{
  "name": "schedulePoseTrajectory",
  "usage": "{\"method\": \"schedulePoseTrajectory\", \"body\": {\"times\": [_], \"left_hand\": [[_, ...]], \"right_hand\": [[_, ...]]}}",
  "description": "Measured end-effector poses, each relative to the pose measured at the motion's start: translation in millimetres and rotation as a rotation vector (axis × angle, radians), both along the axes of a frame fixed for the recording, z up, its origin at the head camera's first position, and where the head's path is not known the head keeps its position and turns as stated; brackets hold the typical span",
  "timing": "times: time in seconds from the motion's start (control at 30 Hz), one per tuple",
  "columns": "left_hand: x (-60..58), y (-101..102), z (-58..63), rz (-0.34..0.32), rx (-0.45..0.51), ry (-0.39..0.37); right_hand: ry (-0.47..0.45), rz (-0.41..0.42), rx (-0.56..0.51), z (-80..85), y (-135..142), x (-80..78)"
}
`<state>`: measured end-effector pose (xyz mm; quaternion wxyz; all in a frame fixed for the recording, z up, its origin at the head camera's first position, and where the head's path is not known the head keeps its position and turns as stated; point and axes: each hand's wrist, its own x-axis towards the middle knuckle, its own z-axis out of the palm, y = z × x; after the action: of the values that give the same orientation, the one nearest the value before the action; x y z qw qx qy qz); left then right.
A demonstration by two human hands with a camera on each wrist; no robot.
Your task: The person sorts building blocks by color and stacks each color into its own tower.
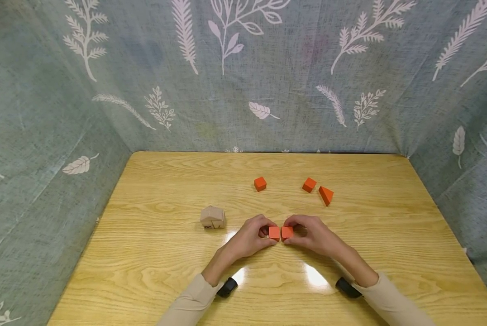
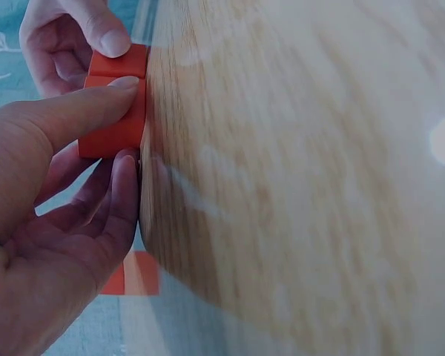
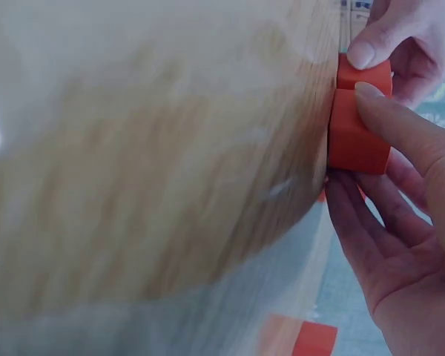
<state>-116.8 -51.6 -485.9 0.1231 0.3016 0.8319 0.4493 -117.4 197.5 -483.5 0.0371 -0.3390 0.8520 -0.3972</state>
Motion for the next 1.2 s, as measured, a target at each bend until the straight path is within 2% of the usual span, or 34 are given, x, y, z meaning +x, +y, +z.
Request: {"method": "schedulePoseTrajectory", "body": {"times": [0.3, 0.6, 0.9, 1.07, 1.2], "left_hand": [[0.3, 0.3, 0.5, 0.005, -0.006, -0.003], [0.8, 1.4, 1.5, 0.010, -0.012, -0.006], [0.5, -0.5, -0.3, 0.011, -0.013, 0.002], [0.4, -0.7, -1.7, 0.009, -0.002, 0.009], [0.8, 0.4, -1.8, 0.007, 0.008, 0.000]], "right_hand": [[-0.030, 0.013, -0.020, -1.3, -4.0, 1.2], [-0.056, -0.017, 0.022, 1.4, -6.3, 2.4], [-0.025, 0.027, 0.047, 5.6, -7.5, 2.8], [-0.043, 0.033, 0.065, 8.6, -2.2, 1.1], [-0.074, 0.015, 0.016, 11.8, 3.0, -1.8]]}}
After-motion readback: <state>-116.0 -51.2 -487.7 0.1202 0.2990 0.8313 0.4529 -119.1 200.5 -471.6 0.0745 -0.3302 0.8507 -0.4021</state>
